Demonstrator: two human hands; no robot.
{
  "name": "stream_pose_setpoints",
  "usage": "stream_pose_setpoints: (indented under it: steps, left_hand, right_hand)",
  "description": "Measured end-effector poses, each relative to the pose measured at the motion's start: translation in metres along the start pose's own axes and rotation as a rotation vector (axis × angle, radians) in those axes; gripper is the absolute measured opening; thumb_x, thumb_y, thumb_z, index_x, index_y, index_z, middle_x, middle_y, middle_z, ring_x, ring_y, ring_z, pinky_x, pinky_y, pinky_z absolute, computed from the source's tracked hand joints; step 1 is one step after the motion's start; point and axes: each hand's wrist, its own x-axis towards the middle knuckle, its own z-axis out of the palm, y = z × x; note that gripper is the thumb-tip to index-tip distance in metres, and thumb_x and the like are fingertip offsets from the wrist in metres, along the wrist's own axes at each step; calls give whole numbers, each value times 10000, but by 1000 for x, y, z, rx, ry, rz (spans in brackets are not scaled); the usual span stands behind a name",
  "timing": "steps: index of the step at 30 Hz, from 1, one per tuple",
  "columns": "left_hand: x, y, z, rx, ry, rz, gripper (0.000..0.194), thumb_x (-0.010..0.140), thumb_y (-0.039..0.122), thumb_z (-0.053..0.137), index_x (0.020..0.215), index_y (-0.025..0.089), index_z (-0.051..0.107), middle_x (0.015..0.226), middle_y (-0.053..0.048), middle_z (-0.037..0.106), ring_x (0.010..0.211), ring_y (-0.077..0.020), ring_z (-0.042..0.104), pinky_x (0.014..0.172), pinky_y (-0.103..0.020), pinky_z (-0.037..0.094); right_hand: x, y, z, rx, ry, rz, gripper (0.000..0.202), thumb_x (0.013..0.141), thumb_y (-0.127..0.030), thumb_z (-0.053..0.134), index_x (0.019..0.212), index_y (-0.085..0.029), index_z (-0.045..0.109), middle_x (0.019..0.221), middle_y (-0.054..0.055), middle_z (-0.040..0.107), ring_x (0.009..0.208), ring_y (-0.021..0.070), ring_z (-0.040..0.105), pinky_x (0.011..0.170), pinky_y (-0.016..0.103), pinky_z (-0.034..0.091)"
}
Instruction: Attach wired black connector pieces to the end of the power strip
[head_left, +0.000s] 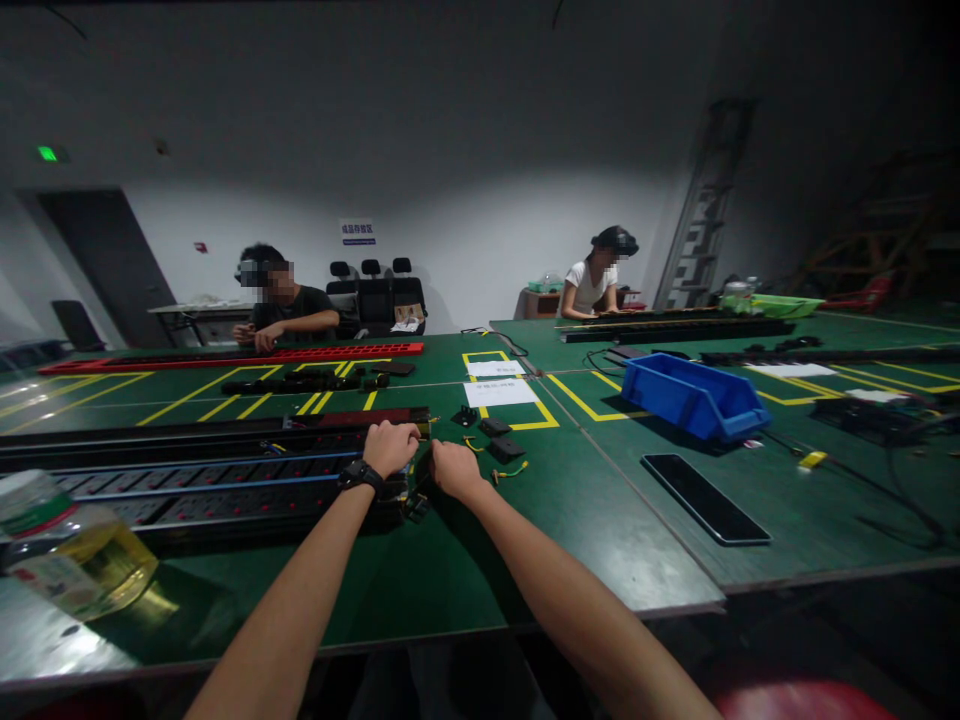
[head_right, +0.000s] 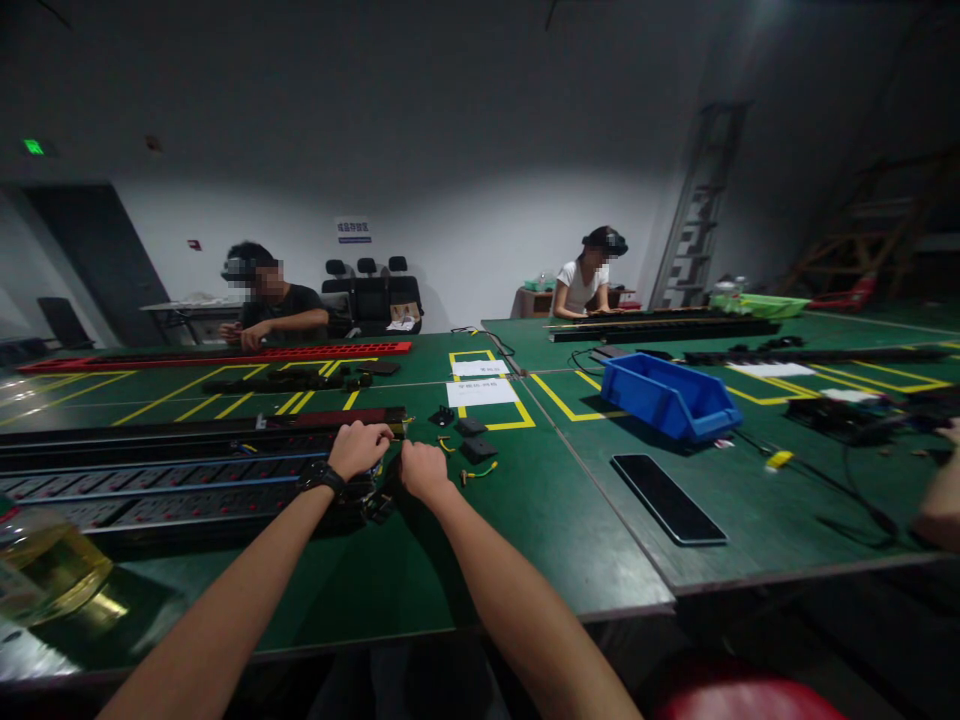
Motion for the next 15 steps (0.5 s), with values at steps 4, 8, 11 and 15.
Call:
stream_pose_setpoints:
  steps: [4, 8, 11, 15]
  left_hand:
    - [-1, 1, -3, 7, -4, 5, 330, 924, 307, 492, 1106, 293, 767, 1050, -87, 786, 1053, -294, 663, 948, -407, 424]
    - [-2, -1, -3, -4, -1, 14, 290, 894, 341, 543, 1084, 297, 757, 1018, -79, 785, 1044, -310, 656, 924, -409, 425]
    - [-1, -2, -2, -20, 4, 12, 280, 867, 349, 573, 1079, 292, 747, 990, -75, 783, 1036, -318, 654, 919, -414, 426]
    - [-1, -5, -1, -51, 1, 1, 284, 841, 324, 592, 1084, 305, 740, 969, -45, 786, 1027, -295, 661, 928, -396, 430]
  right_hand:
    - [0, -1, -1, -5, -6, 4, 223, 1009, -219, 450, 1146, -161, 616, 1079, 150, 735, 990, 252, 723, 802, 322, 514]
    - [0, 0, -1, -12, -2, -2, 211, 1006, -218, 465, 1143, -158, 613, 1076, 146, 736, 991, 250, 724, 801, 321, 517]
    - [0, 0, 0, -13, -1, -2, 203, 1001, -225, 486, 1144, -155, 612, 1079, 146, 736, 994, 249, 724, 809, 319, 519]
    - [1, 0, 1, -10, -5, 5, 212, 1001, -232, 482, 1152, -156, 611, 1090, 148, 735, 997, 252, 723, 810, 324, 523]
